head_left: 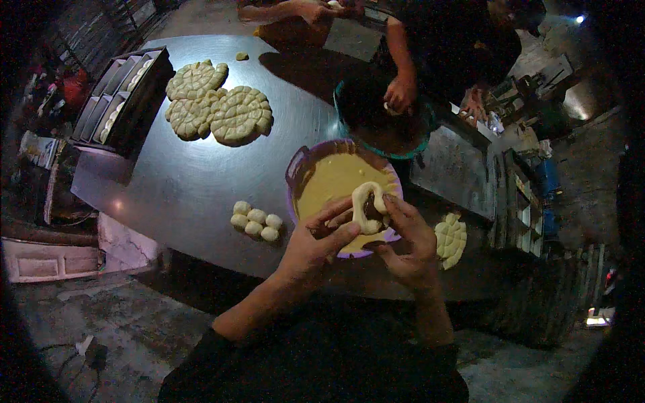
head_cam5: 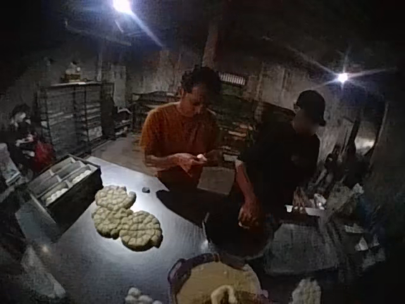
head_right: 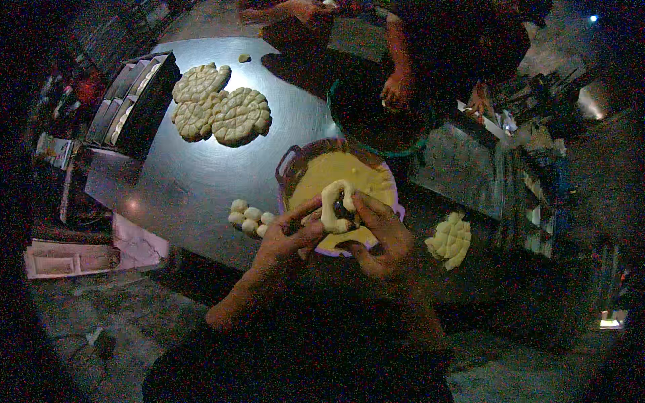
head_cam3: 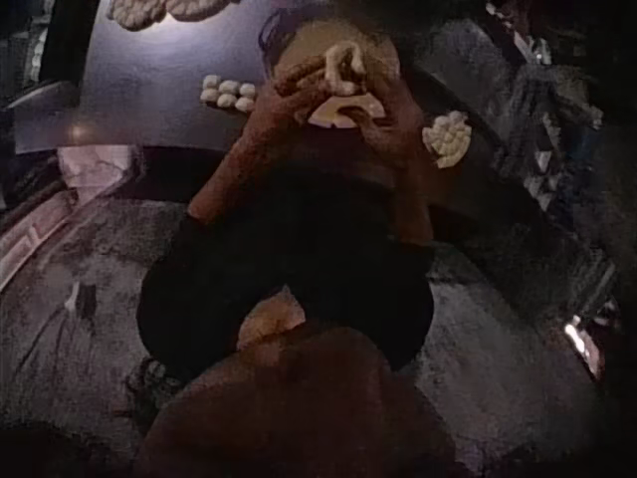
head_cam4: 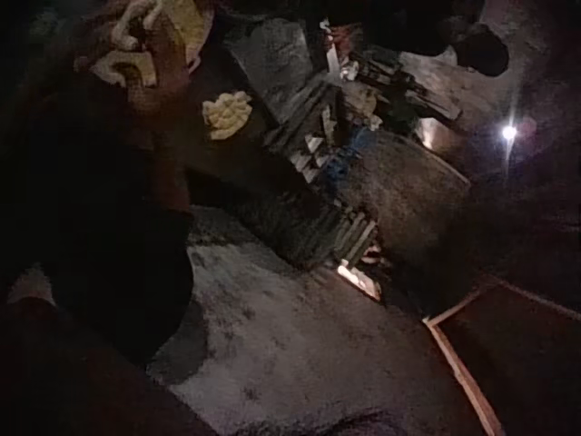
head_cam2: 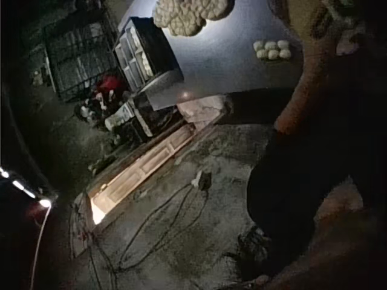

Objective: The person takes pieces of dough from a metal table, adds filling from a bowl into each piece, and folds the dough to form a roll. They place the rolls into metal baking tins on the table.

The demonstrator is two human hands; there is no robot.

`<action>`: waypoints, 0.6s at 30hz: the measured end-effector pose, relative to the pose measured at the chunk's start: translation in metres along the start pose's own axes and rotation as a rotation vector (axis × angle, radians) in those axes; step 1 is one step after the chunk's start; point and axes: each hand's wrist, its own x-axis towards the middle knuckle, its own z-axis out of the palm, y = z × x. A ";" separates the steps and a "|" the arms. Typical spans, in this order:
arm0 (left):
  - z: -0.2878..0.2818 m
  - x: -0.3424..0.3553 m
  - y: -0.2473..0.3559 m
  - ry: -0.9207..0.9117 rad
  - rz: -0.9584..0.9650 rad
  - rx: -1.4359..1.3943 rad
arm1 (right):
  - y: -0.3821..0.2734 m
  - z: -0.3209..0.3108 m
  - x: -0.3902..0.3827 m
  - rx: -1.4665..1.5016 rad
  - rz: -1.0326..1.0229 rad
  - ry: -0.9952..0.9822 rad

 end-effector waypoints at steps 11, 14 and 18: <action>0.046 -0.066 -0.047 0.045 0.307 0.695 | -0.006 -0.022 -0.081 0.135 -0.162 -0.034; 0.038 -0.071 -0.061 0.165 0.263 0.470 | -0.039 -0.018 -0.089 -0.140 -0.236 -0.088; 0.029 -0.087 -0.065 0.210 0.099 0.581 | -0.054 -0.017 -0.093 -0.308 -0.369 -0.116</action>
